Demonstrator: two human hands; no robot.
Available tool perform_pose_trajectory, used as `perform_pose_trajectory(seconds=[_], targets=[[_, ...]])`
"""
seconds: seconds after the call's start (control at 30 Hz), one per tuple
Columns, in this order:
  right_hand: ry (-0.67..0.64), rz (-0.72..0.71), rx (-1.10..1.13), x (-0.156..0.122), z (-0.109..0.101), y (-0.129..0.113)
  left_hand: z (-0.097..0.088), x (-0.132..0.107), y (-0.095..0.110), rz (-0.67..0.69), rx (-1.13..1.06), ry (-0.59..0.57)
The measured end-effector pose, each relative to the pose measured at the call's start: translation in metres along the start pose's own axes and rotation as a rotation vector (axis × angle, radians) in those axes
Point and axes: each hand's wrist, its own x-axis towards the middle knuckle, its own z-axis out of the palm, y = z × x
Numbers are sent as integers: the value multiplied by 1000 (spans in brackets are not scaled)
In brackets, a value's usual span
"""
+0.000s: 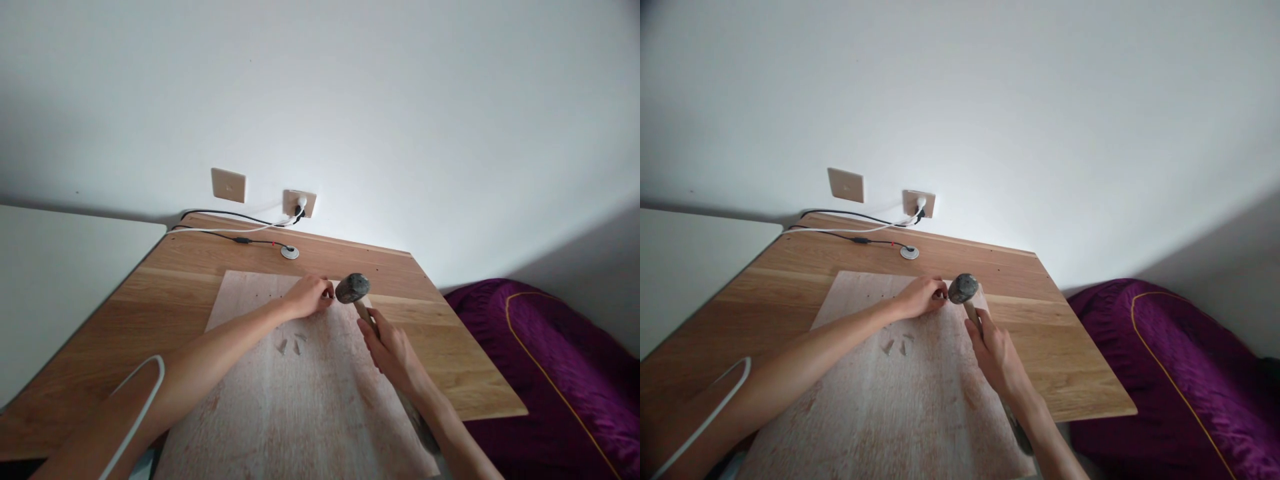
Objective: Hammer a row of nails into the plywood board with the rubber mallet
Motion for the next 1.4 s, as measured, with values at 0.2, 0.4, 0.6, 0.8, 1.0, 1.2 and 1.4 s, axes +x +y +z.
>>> perform_pose_trajectory(seconds=[0.2, 0.4, 0.6, 0.8, 1.0, 1.2, 1.4], targets=[[-42, -5, -26, -2, 1, 3, 1, 2, -2, -7, 13, 2], [-43, -1, -23, -1, 1, 0, 0, 0, 0, -17, 17, 4], [10, 14, -30, -1, 2, 0, 1, 1, -1, -15, -41, 3], [-21, -23, -31, -8, -1, -5, 1, 0, -2, 5, -34, 10], [-21, -42, -53, -12, -1, -13, 5, 1, -6, -2, -43, 41], [45, -10, -32, -11, 2, -11, 5, 2, -5, 10, -53, 28], [-12, -46, -24, -9, 4, -10, 4, 1, -5, 16, -35, 22]])
